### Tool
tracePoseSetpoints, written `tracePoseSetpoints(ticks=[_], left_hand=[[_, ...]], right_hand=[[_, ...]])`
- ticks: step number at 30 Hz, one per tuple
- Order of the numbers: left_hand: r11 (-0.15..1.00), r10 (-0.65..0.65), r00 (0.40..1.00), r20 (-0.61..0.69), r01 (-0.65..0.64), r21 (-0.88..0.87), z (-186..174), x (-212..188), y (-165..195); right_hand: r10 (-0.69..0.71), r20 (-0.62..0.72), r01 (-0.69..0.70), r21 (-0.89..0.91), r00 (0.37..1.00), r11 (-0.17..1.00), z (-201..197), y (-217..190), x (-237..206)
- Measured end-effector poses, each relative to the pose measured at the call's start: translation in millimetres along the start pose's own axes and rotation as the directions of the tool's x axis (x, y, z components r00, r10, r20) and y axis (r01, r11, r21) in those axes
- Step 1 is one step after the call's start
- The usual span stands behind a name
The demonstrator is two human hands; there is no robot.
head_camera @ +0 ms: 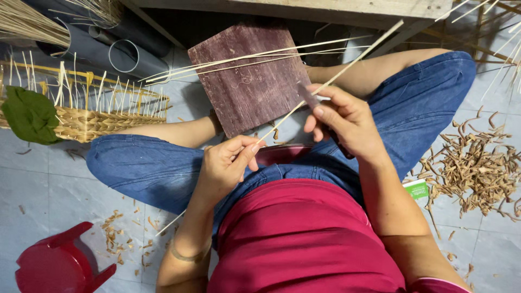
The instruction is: The person sits on the floor and uses a small knife to shave and sharpen the ends of thin bamboo sticks, rotating each stick to peel the surface and point the tip, then sets finished sticks on the workbench with a pile of similar sticks.
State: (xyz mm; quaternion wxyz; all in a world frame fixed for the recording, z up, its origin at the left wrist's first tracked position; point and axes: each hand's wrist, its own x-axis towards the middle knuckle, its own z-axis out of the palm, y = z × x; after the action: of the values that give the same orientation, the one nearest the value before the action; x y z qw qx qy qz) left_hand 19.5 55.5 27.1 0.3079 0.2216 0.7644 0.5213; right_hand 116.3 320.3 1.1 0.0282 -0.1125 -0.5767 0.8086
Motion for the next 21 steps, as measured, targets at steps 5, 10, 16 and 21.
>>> tracePoseSetpoints(ticks=[5,10,16,21], left_hand=[[1.0,0.003,1.0,-0.006,-0.003,-0.006,-5.0,-1.3,-4.8],[1.0,-0.001,1.0,0.011,0.001,-0.003,-6.2,-3.3,-4.4],[0.999,-0.025,0.999,0.024,0.024,0.039,-11.3,-4.4,-2.2],[0.998,-0.05,0.996,0.074,0.048,0.03,-10.1,-4.7,-1.2]], right_hand=[[-0.044,-0.117,0.045,0.004,0.992,0.999,-16.7,-1.1,1.0],[-0.063,-0.184,0.063,-0.002,0.981,0.998,-39.3,-0.3,-1.8],[-0.104,-0.263,0.112,0.018,0.959,0.994,-63.9,-1.3,-3.9],[-0.159,-0.362,0.184,0.038,0.919,0.982,-83.8,-3.5,-9.9]])
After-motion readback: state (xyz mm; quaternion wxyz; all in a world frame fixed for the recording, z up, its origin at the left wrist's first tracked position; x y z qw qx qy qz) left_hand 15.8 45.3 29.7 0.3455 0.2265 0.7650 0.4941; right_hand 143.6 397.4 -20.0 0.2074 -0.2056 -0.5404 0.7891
